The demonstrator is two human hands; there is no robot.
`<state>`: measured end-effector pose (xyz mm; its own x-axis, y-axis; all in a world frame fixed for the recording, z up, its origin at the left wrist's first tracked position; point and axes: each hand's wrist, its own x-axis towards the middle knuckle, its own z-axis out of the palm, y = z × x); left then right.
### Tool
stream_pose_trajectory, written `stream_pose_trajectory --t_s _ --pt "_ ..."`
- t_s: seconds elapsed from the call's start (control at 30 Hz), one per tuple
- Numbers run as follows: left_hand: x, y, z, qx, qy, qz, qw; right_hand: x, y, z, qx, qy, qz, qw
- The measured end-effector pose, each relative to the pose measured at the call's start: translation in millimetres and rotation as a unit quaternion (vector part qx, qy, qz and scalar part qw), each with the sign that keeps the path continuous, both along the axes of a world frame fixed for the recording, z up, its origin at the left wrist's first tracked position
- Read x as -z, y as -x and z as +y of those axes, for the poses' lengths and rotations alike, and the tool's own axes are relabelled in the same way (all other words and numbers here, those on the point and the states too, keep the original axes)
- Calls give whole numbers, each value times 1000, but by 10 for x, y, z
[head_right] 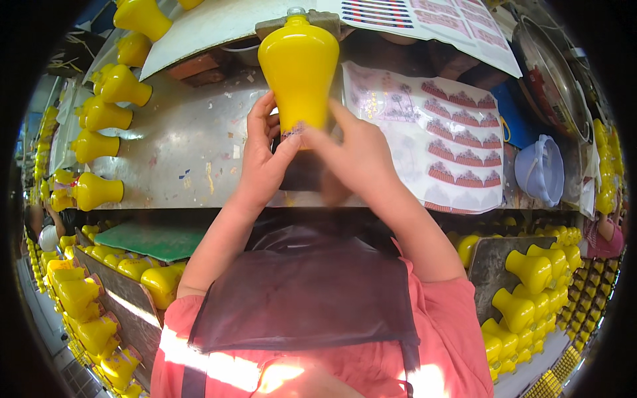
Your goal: The person applies decorative stickers to yellow ceramic vases on a workbench. They smooth each sticker with their fingers, peel off the backing, and place the finished vases on a nearby tray.
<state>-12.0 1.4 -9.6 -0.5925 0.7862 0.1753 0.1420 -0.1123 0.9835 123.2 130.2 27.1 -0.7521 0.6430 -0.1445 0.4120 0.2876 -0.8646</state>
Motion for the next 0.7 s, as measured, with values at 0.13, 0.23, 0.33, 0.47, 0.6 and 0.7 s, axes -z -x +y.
stream_pose_trajectory --t_s 0.13,0.23,0.33,0.47,0.6,0.7 --pt "31 67 21 -27 31 130 991 63 -43 120 -2 152 70 986" --pt "15 -19 -44 -74 90 362 925 81 -55 69 -11 61 66 996" --pt "36 44 -23 -85 93 422 898 66 -97 75 -58 39 40 997" --pt "68 132 -96 -16 62 317 946 49 -115 126 2 110 68 992" --pt "122 165 -100 36 21 80 996 54 -56 128 -44 65 41 996" --pt "170 112 -47 17 15 26 999 46 -1 95 -45 12 20 999"
